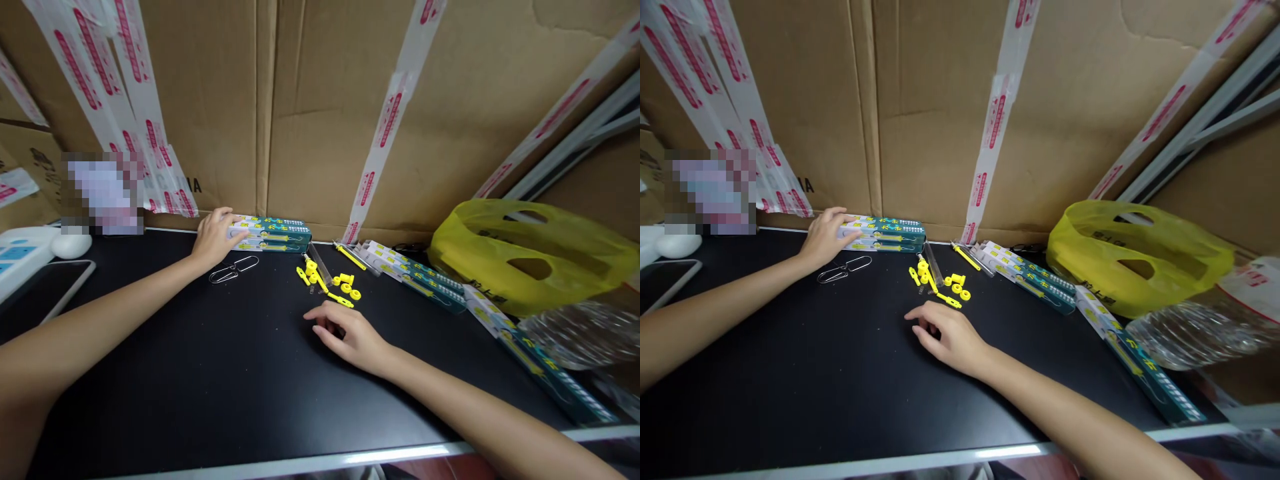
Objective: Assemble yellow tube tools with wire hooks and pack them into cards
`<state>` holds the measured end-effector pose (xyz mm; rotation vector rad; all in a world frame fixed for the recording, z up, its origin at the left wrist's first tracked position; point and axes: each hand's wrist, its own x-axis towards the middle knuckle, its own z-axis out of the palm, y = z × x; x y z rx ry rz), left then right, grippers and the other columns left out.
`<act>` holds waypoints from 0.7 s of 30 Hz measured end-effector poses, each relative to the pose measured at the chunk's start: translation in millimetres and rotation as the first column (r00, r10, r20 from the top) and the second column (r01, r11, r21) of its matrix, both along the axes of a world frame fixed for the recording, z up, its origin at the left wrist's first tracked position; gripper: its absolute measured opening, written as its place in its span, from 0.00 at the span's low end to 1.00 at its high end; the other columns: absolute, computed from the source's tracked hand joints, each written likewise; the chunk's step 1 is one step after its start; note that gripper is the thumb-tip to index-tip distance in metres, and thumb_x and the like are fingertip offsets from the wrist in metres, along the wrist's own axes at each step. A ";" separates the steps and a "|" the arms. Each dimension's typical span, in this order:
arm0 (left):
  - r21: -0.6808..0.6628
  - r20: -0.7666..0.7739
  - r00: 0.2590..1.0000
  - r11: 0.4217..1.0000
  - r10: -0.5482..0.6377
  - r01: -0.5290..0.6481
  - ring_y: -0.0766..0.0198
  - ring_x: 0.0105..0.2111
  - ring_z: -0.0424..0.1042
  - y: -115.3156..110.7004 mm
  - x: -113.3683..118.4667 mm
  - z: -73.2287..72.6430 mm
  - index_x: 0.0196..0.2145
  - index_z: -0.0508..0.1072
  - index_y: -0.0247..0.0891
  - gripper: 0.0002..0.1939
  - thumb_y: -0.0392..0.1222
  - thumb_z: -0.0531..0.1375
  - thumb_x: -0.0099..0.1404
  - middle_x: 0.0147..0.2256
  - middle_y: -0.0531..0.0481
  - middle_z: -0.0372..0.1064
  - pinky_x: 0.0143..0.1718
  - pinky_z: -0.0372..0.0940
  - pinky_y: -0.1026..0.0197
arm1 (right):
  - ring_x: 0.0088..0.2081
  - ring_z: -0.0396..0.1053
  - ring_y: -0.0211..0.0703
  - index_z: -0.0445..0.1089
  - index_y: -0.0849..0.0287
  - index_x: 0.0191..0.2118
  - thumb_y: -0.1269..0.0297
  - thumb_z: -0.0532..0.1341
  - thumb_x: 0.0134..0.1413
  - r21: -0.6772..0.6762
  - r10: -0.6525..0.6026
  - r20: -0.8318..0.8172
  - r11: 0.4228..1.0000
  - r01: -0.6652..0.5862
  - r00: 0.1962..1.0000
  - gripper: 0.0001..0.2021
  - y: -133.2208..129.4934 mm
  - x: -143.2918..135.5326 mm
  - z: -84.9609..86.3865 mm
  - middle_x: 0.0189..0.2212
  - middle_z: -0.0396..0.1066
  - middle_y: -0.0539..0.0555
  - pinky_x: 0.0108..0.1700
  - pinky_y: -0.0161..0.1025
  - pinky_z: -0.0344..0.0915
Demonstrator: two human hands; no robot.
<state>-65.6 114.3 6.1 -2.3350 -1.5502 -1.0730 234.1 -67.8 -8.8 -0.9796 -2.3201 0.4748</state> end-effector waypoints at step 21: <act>-0.033 -0.226 0.900 0.926 -0.373 0.376 0.57 0.45 0.70 -115.1 17.0 -0.8 0.38 0.74 0.44 0.11 0.39 0.53 0.62 0.41 0.48 0.73 0.61 0.43 0.40 | 0.28 0.66 0.38 0.68 0.57 0.40 0.68 0.53 0.60 0.073 -0.006 0.027 0.997 0.004 1.000 0.08 1.8 -4.9 -4.3 0.31 0.71 0.54 0.31 0.35 0.63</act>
